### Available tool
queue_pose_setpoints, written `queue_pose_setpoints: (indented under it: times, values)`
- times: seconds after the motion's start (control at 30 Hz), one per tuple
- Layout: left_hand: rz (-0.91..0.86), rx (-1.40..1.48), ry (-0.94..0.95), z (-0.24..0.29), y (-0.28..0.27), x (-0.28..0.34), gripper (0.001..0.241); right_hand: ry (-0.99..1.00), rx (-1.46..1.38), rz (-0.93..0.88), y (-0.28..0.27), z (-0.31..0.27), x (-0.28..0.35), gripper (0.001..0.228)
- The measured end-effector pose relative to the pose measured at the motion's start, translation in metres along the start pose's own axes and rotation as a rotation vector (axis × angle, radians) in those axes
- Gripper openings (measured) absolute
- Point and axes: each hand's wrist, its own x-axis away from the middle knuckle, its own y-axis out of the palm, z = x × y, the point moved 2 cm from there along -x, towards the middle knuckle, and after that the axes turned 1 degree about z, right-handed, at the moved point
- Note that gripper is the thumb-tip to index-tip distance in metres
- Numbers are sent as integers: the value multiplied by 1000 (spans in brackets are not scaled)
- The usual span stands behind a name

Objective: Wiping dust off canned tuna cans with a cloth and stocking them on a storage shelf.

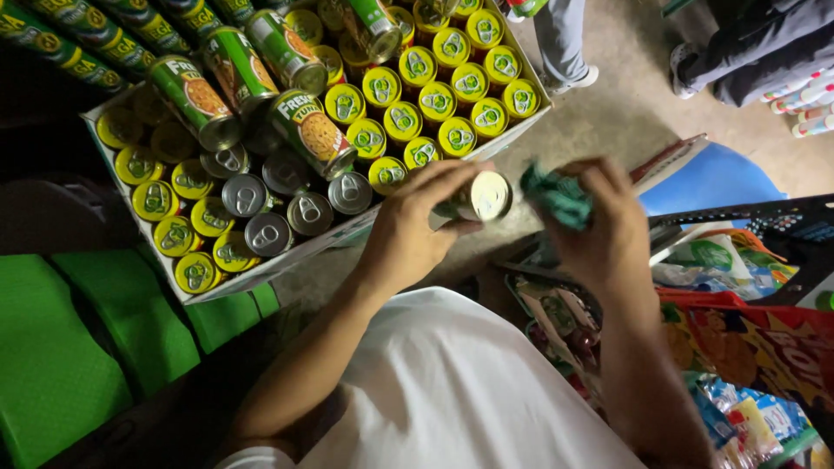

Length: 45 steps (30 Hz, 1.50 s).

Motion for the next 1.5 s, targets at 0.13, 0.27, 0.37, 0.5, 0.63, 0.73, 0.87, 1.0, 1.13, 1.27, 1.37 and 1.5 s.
queue_pose_setpoints:
  times: [0.13, 0.27, 0.37, 0.5, 0.63, 0.73, 0.87, 1.0, 1.13, 1.27, 1.37, 1.5]
  values:
    - [31, 196, -43, -2, 1, 0, 67, 135, -456, 246, 10, 37, 12, 31]
    - [49, 344, -172, -18, 12, 7, 72, 317, -1238, 274, 23, 14, 7, 35]
    - [109, 404, -217, -38, 24, 13, 77, 471, -1301, 224, 38, 18, 14, 50]
    - [113, 798, -304, -46, 31, 14, 68, 505, -1127, 184, 46, 20, 21, 45]
    - [65, 1137, -543, -46, 24, 18, 53, 467, -1055, 120, 47, 16, 20, 33]
    - [88, 1163, -567, -48, 22, 19, 49, 498, -1093, 100, 47, 15, 16, 34]
    - [127, 1081, -582, -49, 21, 24, 50, 520, -1000, 64, 52, 11, 9, 35]
    - [141, 925, -453, -49, 16, 23, 54, 325, -767, -46, 59, 2, -11, 45]
    - [214, 737, -304, -53, 7, 22, 54, 184, -658, -153, 59, -27, -42, 54]
    - [299, 545, -225, -37, -33, -5, 54, 213, -561, -220, 57, -48, -81, 56]
    - [319, 513, -162, -26, -65, -32, 53, 144, -724, -221, 59, -51, -119, 55]
    - [393, 189, 25, -20, -121, -86, 48, 4, -887, -98, 63, -47, -202, 55]
